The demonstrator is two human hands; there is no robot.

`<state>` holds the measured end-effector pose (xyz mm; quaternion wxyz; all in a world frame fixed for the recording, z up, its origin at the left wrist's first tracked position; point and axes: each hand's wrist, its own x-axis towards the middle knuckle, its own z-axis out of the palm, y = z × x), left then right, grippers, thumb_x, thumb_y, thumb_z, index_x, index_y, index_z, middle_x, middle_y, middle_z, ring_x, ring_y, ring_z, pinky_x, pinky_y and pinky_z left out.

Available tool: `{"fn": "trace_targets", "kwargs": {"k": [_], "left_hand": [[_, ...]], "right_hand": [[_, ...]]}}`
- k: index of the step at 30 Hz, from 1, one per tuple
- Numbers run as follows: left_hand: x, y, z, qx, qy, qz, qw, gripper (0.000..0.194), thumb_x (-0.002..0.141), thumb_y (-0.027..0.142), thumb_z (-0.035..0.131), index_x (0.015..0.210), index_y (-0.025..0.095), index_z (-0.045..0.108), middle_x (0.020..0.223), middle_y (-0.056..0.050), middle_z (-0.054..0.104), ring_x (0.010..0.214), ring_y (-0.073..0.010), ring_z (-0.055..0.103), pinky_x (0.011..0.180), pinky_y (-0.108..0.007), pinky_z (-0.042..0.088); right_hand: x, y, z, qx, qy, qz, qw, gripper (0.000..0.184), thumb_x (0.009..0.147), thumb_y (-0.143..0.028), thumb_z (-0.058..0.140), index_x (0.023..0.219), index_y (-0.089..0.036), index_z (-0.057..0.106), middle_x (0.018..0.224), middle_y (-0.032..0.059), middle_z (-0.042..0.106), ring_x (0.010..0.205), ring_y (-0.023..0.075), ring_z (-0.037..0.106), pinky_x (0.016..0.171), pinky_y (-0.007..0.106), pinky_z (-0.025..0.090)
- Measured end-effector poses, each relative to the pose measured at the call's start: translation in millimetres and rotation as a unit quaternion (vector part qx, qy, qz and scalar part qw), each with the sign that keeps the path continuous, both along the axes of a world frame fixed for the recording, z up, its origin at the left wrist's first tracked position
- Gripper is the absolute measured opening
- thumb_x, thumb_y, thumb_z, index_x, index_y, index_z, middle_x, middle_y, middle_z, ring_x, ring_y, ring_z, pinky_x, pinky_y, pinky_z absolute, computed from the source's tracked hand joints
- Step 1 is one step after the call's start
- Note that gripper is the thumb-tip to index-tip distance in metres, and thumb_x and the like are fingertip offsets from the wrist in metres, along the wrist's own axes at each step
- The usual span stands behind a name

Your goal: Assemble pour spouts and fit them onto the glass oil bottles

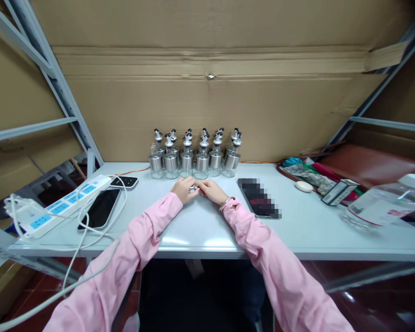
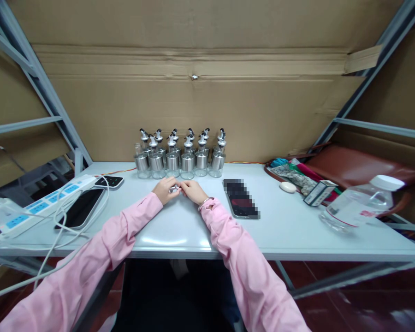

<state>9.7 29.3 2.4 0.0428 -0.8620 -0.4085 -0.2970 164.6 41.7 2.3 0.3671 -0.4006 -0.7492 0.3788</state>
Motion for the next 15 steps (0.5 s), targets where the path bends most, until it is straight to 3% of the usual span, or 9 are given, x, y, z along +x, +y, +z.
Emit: {"fn": "trace_targets", "kwargs": {"k": [3, 8, 11, 15], "left_hand": [[1.5, 0.5, -3.0, -0.044, 0.009, -0.028, 0.999, 0.007, 0.073, 0.021, 0.055, 0.076, 0.016, 0.058, 0.078, -0.004, 0.06, 0.077, -0.0178, 0.058, 0.074, -0.029, 0.042], [2.9, -1.7, -6.8, -0.131, 0.036, -0.086, 0.987, 0.005, 0.066, 0.019, 0.055, 0.07, 0.017, 0.059, 0.074, -0.002, 0.059, 0.072, -0.0167, 0.057, 0.07, -0.026, 0.044], [0.3, -4.4, -3.5, -0.117, 0.009, -0.075, 0.99, 0.012, 0.065, 0.023, 0.057, 0.075, 0.017, 0.057, 0.073, -0.002, 0.058, 0.071, -0.0173, 0.056, 0.07, -0.028, 0.044], [-4.2, -3.9, 2.7, -0.021, -0.094, -0.047, 0.994, 0.027, 0.067, 0.017, 0.047, 0.093, 0.016, 0.049, 0.079, -0.003, 0.057, 0.074, -0.018, 0.055, 0.075, -0.032, 0.043]], "right_hand": [[1.9, 3.8, -1.8, 0.064, 0.025, -0.081, 0.994, 0.012, 0.071, -0.028, 0.052, 0.07, -0.017, 0.056, 0.07, -0.0001, 0.055, 0.068, 0.0133, 0.048, 0.07, 0.027, 0.038], [6.8, 10.8, -5.4, 0.089, 0.045, -0.147, 0.984, 0.012, 0.072, -0.026, 0.049, 0.078, -0.017, 0.055, 0.079, 0.0033, 0.056, 0.075, 0.016, 0.05, 0.077, 0.032, 0.039], [8.0, 11.3, -4.8, 0.092, 0.054, -0.163, 0.981, 0.014, 0.073, -0.028, 0.049, 0.08, -0.017, 0.055, 0.079, 0.004, 0.057, 0.075, 0.017, 0.051, 0.078, 0.034, 0.04], [6.6, 7.1, 0.5, 0.116, 0.07, -0.17, 0.976, 0.014, 0.075, -0.028, 0.049, 0.078, -0.017, 0.056, 0.079, 0.0043, 0.058, 0.075, 0.0167, 0.052, 0.078, 0.033, 0.041]]}}
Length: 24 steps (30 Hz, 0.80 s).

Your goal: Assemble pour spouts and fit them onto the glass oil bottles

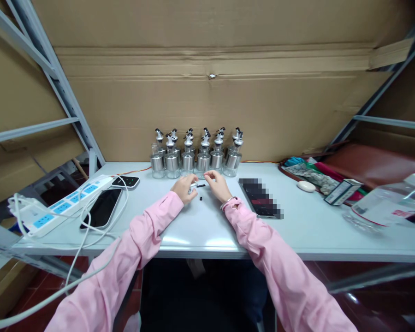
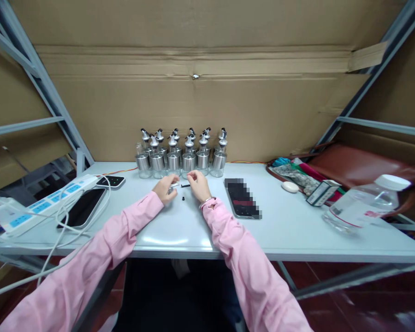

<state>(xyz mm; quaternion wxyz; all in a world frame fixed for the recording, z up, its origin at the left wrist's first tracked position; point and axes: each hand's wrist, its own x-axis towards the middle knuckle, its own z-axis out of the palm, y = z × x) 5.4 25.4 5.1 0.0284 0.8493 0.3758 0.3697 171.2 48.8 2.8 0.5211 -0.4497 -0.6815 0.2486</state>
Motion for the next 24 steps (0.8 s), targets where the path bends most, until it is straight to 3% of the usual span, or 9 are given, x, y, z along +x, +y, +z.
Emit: {"fn": "trace_targets", "kwargs": {"k": [5, 8, 12, 17, 20, 24], "left_hand": [[2.6, 7.3, -1.8, 0.063, -0.148, 0.019, 0.987, 0.02, 0.081, 0.017, 0.036, 0.098, 0.016, 0.046, 0.086, -0.006, 0.055, 0.075, -0.0151, 0.055, 0.069, -0.027, 0.046], [5.1, 7.4, -1.4, 0.042, -0.187, 0.032, 0.981, 0.016, 0.082, 0.022, 0.044, 0.097, 0.018, 0.047, 0.085, -0.004, 0.058, 0.075, -0.0143, 0.058, 0.071, -0.028, 0.047], [5.1, 3.3, 5.1, 0.004, -0.194, 0.095, 0.976, 0.011, 0.075, 0.022, 0.059, 0.084, 0.021, 0.052, 0.085, 0.0, 0.065, 0.085, -0.0169, 0.062, 0.092, -0.038, 0.041], [3.8, 4.0, 6.3, -0.067, -0.269, 0.095, 0.956, 0.015, 0.074, 0.027, 0.061, 0.079, 0.019, 0.049, 0.081, -0.001, 0.065, 0.081, -0.017, 0.064, 0.077, -0.031, 0.05], [3.4, 5.7, 4.6, -0.063, -0.266, 0.084, 0.958, 0.014, 0.076, 0.027, 0.057, 0.08, 0.019, 0.047, 0.078, -0.001, 0.063, 0.077, -0.0154, 0.063, 0.074, -0.029, 0.05], [1.1, 6.0, 2.2, -0.026, -0.196, 0.04, 0.979, 0.024, 0.076, 0.015, 0.05, 0.1, 0.017, 0.044, 0.081, -0.002, 0.061, 0.076, -0.0138, 0.06, 0.076, -0.028, 0.049]], "right_hand": [[-4.9, -8.2, 4.0, 0.033, -0.04, 0.066, 0.996, 0.013, 0.071, -0.028, 0.059, 0.077, -0.017, 0.061, 0.078, 0.0028, 0.056, 0.076, 0.0154, 0.052, 0.074, 0.03, 0.042], [-8.1, -11.1, 2.8, 0.041, -0.059, 0.098, 0.993, 0.019, 0.069, -0.028, 0.063, 0.085, -0.016, 0.063, 0.078, 0.0022, 0.055, 0.075, 0.0146, 0.051, 0.074, 0.029, 0.042], [-9.6, -12.5, 2.2, 0.04, -0.06, 0.107, 0.992, 0.031, 0.069, -0.029, 0.064, 0.097, -0.015, 0.061, 0.081, 0.0025, 0.055, 0.074, 0.0138, 0.05, 0.074, 0.029, 0.042], [-9.6, -14.0, 3.2, 0.0, -0.051, 0.134, 0.99, 0.032, 0.074, -0.031, 0.057, 0.102, -0.015, 0.059, 0.08, 0.0026, 0.057, 0.077, 0.0147, 0.052, 0.068, 0.027, 0.043], [-10.1, -13.9, 2.4, -0.017, -0.031, 0.142, 0.989, 0.034, 0.075, -0.03, 0.054, 0.106, -0.015, 0.055, 0.083, 0.0036, 0.058, 0.08, 0.0154, 0.054, 0.066, 0.027, 0.044], [-10.0, -13.6, 3.2, -0.016, -0.019, 0.126, 0.992, 0.036, 0.071, -0.027, 0.057, 0.105, -0.016, 0.055, 0.085, 0.0039, 0.057, 0.081, 0.0164, 0.054, 0.064, 0.026, 0.044]]}}
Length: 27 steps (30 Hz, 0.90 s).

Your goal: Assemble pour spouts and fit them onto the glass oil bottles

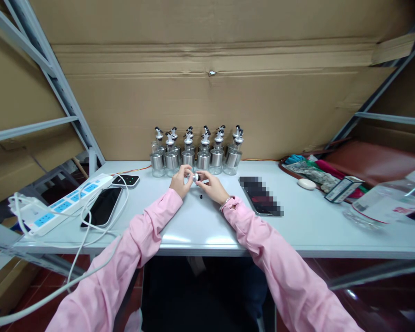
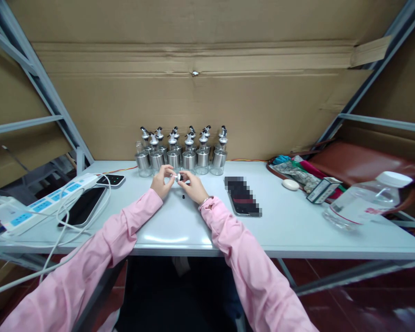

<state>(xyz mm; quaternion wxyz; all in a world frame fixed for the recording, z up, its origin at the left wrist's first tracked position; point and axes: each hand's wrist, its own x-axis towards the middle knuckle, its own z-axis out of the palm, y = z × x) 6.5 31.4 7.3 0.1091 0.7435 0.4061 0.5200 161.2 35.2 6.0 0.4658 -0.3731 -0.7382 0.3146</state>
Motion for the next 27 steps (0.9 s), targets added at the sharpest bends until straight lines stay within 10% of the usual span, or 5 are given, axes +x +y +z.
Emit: {"fn": "trace_targets", "kwargs": {"k": [14, 27], "left_hand": [[-5.5, 4.5, -0.1, 0.037, 0.226, -0.001, 0.973, 0.032, 0.077, 0.027, 0.063, 0.104, 0.016, 0.051, 0.099, -0.007, 0.061, 0.094, -0.0197, 0.057, 0.086, -0.033, 0.041], [15.7, -11.6, 3.9, 0.032, 0.397, 0.12, 0.91, 0.034, 0.078, 0.017, 0.049, 0.111, 0.01, 0.046, 0.111, -0.015, 0.054, 0.102, -0.0294, 0.046, 0.087, -0.043, 0.03]], "right_hand": [[0.9, -3.3, 4.9, -0.004, 0.002, 0.007, 1.0, 0.02, 0.072, -0.035, 0.056, 0.076, -0.02, 0.044, 0.064, -0.0048, 0.046, 0.062, 0.0119, 0.044, 0.058, 0.024, 0.035], [-3.0, -6.9, 3.6, 0.021, -0.022, 0.001, 1.0, 0.016, 0.069, -0.028, 0.053, 0.076, -0.021, 0.041, 0.06, -0.0054, 0.046, 0.056, 0.0117, 0.045, 0.057, 0.025, 0.036]]}}
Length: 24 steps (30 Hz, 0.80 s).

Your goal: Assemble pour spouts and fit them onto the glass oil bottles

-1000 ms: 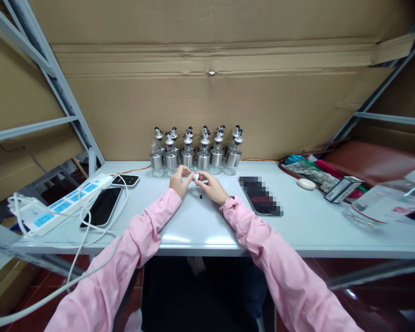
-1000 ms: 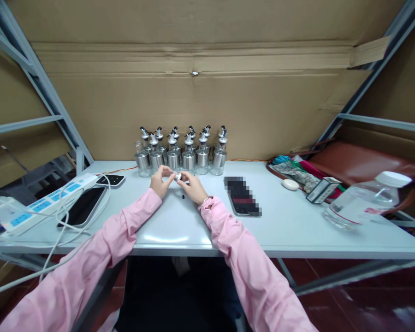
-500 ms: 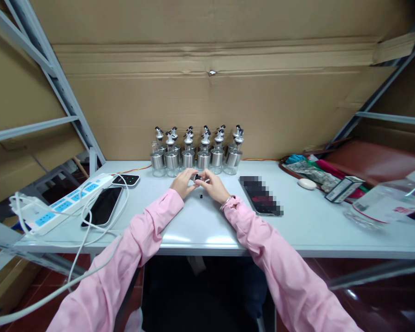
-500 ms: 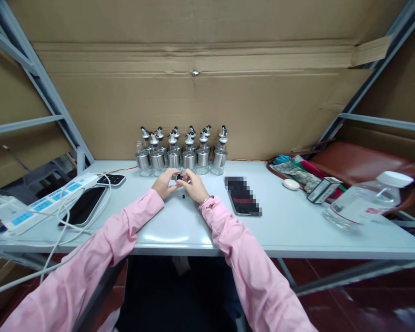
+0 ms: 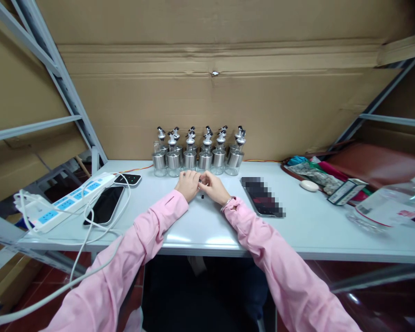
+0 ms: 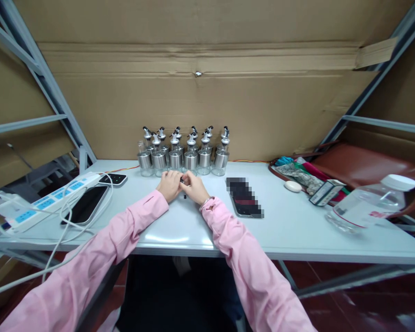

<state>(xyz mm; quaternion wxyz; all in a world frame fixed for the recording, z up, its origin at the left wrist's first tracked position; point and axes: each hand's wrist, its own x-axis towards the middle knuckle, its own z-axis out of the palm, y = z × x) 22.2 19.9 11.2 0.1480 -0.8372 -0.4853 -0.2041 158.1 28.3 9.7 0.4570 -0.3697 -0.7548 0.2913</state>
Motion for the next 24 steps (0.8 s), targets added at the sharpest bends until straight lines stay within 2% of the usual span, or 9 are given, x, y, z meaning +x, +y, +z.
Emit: {"fn": "trace_targets", "kwargs": {"k": [4, 8, 13, 16, 21, 24], "left_hand": [[-0.8, 0.0, 0.1, -0.008, 0.007, 0.017, 1.0, 0.027, 0.079, 0.02, 0.05, 0.105, 0.011, 0.047, 0.103, -0.015, 0.056, 0.098, -0.0307, 0.047, 0.079, -0.043, 0.032], [-2.9, 2.7, 1.7, -0.022, 0.004, 0.019, 1.0, 0.016, 0.081, 0.017, 0.047, 0.097, 0.014, 0.048, 0.093, -0.012, 0.06, 0.091, -0.0287, 0.051, 0.077, -0.041, 0.032], [-8.2, 8.1, 1.9, -0.063, -0.007, 0.019, 0.998, 0.022, 0.072, 0.01, 0.049, 0.093, 0.014, 0.049, 0.078, -0.01, 0.063, 0.08, -0.0268, 0.059, 0.079, -0.04, 0.033], [-12.0, 10.3, 3.5, -0.096, -0.028, 0.007, 0.995, 0.025, 0.066, 0.009, 0.051, 0.091, 0.014, 0.051, 0.072, -0.008, 0.064, 0.074, -0.027, 0.061, 0.08, -0.04, 0.036], [-22.4, 12.4, 10.8, -0.133, -0.062, -0.041, 0.988, 0.023, 0.061, 0.008, 0.05, 0.08, 0.018, 0.058, 0.076, -0.002, 0.066, 0.076, -0.0227, 0.063, 0.07, -0.03, 0.043], [-31.5, 16.9, 12.0, -0.219, -0.125, -0.084, 0.964, 0.023, 0.054, 0.008, 0.052, 0.074, 0.016, 0.061, 0.069, 0.0, 0.064, 0.071, -0.0212, 0.061, 0.061, -0.027, 0.044]], "right_hand": [[-0.7, -3.2, 4.2, 0.014, -0.012, -0.002, 1.0, 0.014, 0.069, -0.027, 0.053, 0.076, -0.019, 0.044, 0.061, -0.0042, 0.048, 0.056, 0.0109, 0.044, 0.056, 0.024, 0.036], [-1.7, -6.2, 6.7, 0.023, -0.02, 0.001, 1.0, 0.015, 0.07, -0.028, 0.055, 0.078, -0.017, 0.049, 0.061, -0.0032, 0.05, 0.057, 0.011, 0.046, 0.058, 0.024, 0.039], [-5.1, -8.1, 3.8, 0.058, -0.069, 0.009, 0.996, 0.012, 0.072, -0.024, 0.053, 0.082, -0.017, 0.054, 0.063, -0.0014, 0.054, 0.057, 0.0117, 0.048, 0.059, 0.025, 0.04], [-7.1, -9.4, 3.5, 0.113, -0.116, 0.016, 0.987, 0.013, 0.074, -0.02, 0.052, 0.086, -0.016, 0.055, 0.067, 0.0004, 0.055, 0.06, 0.013, 0.049, 0.062, 0.026, 0.04], [-10.1, -12.9, 5.5, 0.226, -0.174, 0.021, 0.958, 0.013, 0.082, -0.019, 0.047, 0.092, -0.016, 0.054, 0.077, 0.0055, 0.057, 0.069, 0.0167, 0.051, 0.068, 0.03, 0.042], [-12.4, -15.6, 5.5, 0.296, -0.226, 0.026, 0.928, 0.015, 0.086, -0.018, 0.042, 0.095, -0.015, 0.053, 0.084, 0.0098, 0.058, 0.078, 0.02, 0.051, 0.072, 0.033, 0.042]]}}
